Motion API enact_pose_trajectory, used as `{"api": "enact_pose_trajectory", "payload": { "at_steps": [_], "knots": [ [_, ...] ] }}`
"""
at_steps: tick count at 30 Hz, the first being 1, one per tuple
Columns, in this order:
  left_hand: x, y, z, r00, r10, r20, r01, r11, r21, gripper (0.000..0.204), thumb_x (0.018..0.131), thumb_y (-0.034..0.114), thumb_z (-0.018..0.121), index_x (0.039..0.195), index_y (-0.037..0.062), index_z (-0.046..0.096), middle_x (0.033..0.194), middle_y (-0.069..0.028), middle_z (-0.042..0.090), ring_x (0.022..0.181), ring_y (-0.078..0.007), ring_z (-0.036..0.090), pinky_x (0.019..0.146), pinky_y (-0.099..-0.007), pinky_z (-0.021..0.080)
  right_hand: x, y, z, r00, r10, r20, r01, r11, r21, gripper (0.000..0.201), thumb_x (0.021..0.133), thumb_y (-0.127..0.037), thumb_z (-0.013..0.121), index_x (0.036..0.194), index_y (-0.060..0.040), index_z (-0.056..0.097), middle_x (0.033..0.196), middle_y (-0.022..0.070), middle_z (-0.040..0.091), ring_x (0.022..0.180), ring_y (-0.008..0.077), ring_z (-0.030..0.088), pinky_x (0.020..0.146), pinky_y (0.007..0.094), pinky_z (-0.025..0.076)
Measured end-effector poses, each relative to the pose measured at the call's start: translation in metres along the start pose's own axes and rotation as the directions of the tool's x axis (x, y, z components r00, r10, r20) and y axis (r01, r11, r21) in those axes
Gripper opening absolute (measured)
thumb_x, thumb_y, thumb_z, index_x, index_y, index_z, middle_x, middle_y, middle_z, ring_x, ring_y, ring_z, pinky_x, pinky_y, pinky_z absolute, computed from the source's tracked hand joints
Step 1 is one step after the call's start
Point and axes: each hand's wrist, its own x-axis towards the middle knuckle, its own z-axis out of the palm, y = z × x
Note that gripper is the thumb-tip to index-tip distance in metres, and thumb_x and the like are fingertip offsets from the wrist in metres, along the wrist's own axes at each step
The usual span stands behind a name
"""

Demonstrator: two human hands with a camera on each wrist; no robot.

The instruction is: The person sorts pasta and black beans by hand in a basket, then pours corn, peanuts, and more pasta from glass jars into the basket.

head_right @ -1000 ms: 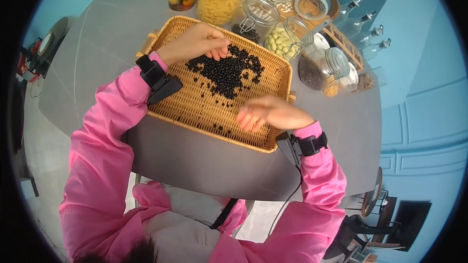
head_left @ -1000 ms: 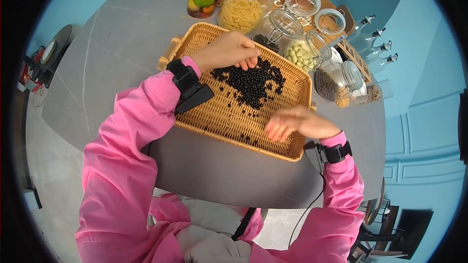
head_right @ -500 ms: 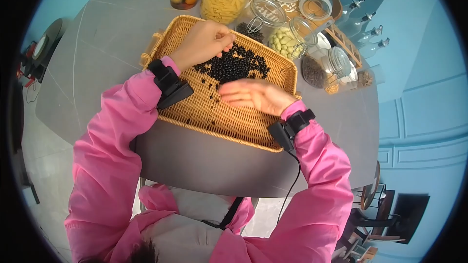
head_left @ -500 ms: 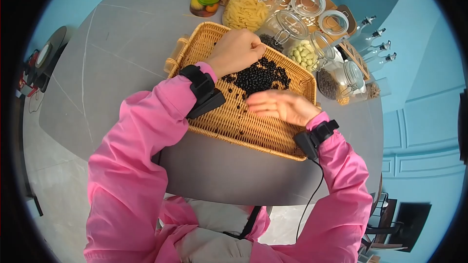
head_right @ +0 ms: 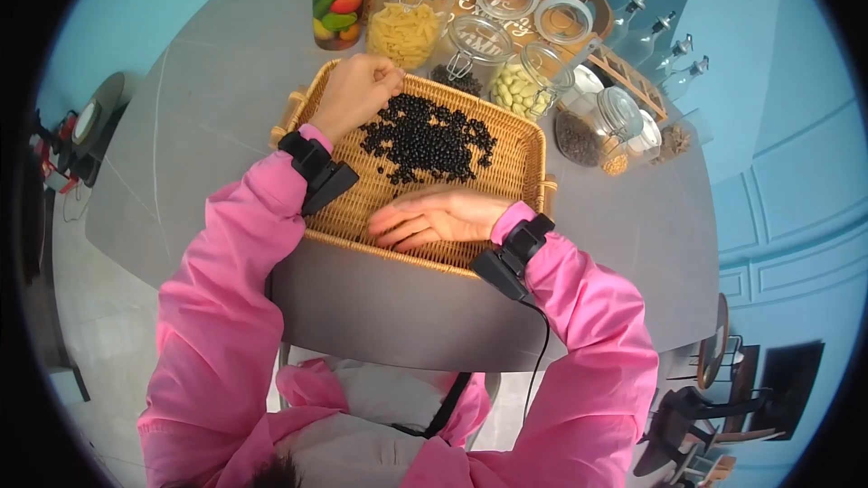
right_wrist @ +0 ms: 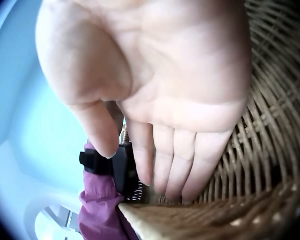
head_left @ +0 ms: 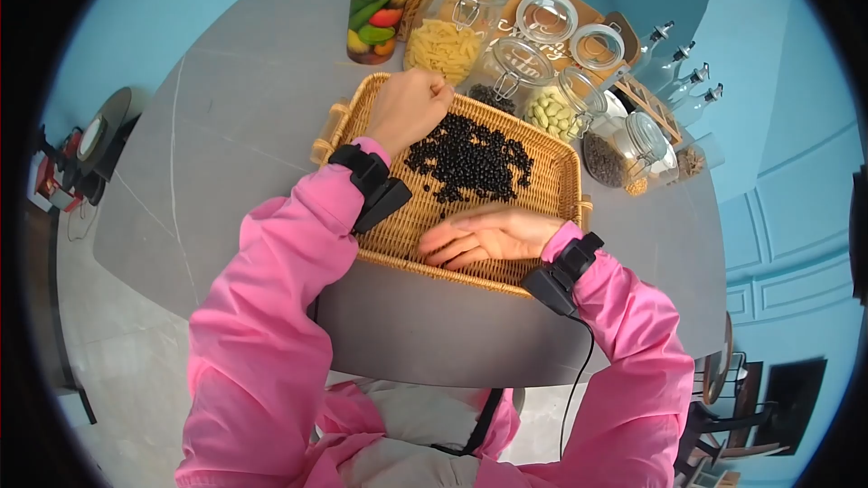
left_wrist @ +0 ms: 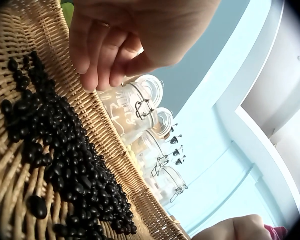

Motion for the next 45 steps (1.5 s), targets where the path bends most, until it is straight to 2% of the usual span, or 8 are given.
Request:
{"api": "enact_pose_trajectory", "payload": {
  "at_steps": [5,11,15,20,27,33,39,45],
  "knots": [
    [0.003,-0.007,-0.004,0.985,0.032,-0.167,-0.022,0.998,0.059,0.013,0.076,0.012,0.058,0.074,0.0023,0.066,0.072,-0.0181,0.064,0.07,-0.0358,0.062,0.065,-0.0421,0.049,0.007,-0.014,-0.04,0.966,-0.218,-0.142,0.237,0.963,0.127,0.038,0.096,-0.016,0.042,0.125,0.0079,0.046,0.127,0.0186,0.052,0.12,0.0275,0.05,0.103,0.0379,0.04],
    [-0.004,-0.026,-0.002,0.995,0.014,0.096,-0.055,0.899,0.434,0.023,0.07,0.0,0.057,0.091,0.0002,0.066,0.087,-0.0182,0.066,0.087,-0.0328,0.063,0.082,-0.0402,0.048,-0.012,-0.032,-0.051,0.85,-0.456,-0.263,0.461,0.886,-0.047,0.037,0.093,-0.016,0.048,0.123,0.005,0.048,0.127,0.0156,0.052,0.116,0.0253,0.052,0.096,0.0374,0.045],
    [-0.004,-0.005,-0.023,0.918,-0.217,0.332,-0.014,0.818,0.575,0.047,0.069,0.009,0.063,0.115,0.0014,0.057,0.115,-0.0225,0.056,0.109,-0.0342,0.054,0.091,-0.0404,0.044,-0.053,-0.046,-0.04,0.693,-0.435,-0.575,-0.148,0.695,-0.704,0.071,0.074,-0.039,0.074,0.117,0.0107,0.047,0.103,0.017,0.058,0.067,0.016,0.063,0.056,0.0266,0.054],
    [-0.007,0.015,-0.032,0.829,-0.317,0.462,-0.021,0.806,0.591,0.084,0.063,0.037,0.075,0.129,-0.0029,0.043,0.125,-0.0252,0.047,0.119,-0.0359,0.047,0.098,-0.0392,0.04,-0.059,-0.029,-0.052,0.609,-0.297,-0.736,-0.555,0.504,-0.662,0.1,0.058,-0.05,0.083,0.116,0.0173,0.037,0.105,0.0272,0.053,0.061,0.0223,0.066,0.055,0.0313,0.055],
    [-0.008,0.009,-0.02,0.83,-0.193,0.523,-0.133,0.842,0.523,0.105,0.049,0.047,0.085,0.129,-0.0063,0.042,0.123,-0.027,0.046,0.113,-0.0365,0.05,0.095,-0.0391,0.042,-0.022,-0.043,-0.047,0.673,-0.314,-0.669,-0.435,0.564,-0.702,0.1,0.057,-0.031,0.088,0.123,0.0149,0.03,0.122,0.0275,0.04,0.076,0.0274,0.067,0.055,0.0307,0.057],
    [-0.007,0.012,-0.006,0.863,-0.105,0.495,-0.147,0.883,0.445,0.095,0.047,0.03,0.089,0.124,-0.0078,0.048,0.112,-0.0259,0.056,0.096,-0.0336,0.061,0.087,-0.0356,0.047,-0.001,-0.052,-0.06,0.75,-0.317,-0.581,-0.276,0.648,-0.71,0.079,0.06,-0.009,0.085,0.119,0.0146,0.037,0.101,0.0206,0.059,0.073,0.0223,0.068,0.056,0.0305,0.055],
    [0.013,0.028,0.007,0.734,-0.261,0.627,-0.101,0.871,0.481,0.088,0.048,0.026,0.088,0.12,-0.0079,0.051,0.1,-0.0224,0.063,0.098,-0.0332,0.061,0.085,-0.0357,0.047,0.006,-0.052,-0.055,0.647,-0.392,-0.654,-0.352,0.607,-0.712,0.077,0.061,-0.002,0.081,0.124,0.0114,0.04,0.104,0.0209,0.06,0.074,0.022,0.068,0.061,0.0291,0.055],
    [0.019,0.035,0.021,0.777,-0.15,0.611,-0.204,0.859,0.47,0.071,0.049,0.02,0.086,0.11,-0.0039,0.058,0.101,-0.0214,0.063,0.095,-0.034,0.061,0.083,-0.0369,0.048,0.006,-0.038,-0.059,0.574,-0.519,-0.634,-0.183,0.673,-0.717,0.069,0.062,-0.002,0.081,0.12,0.0088,0.045,0.102,0.0223,0.06,0.068,0.0217,0.068,0.063,0.03,0.055]
  ]
}}
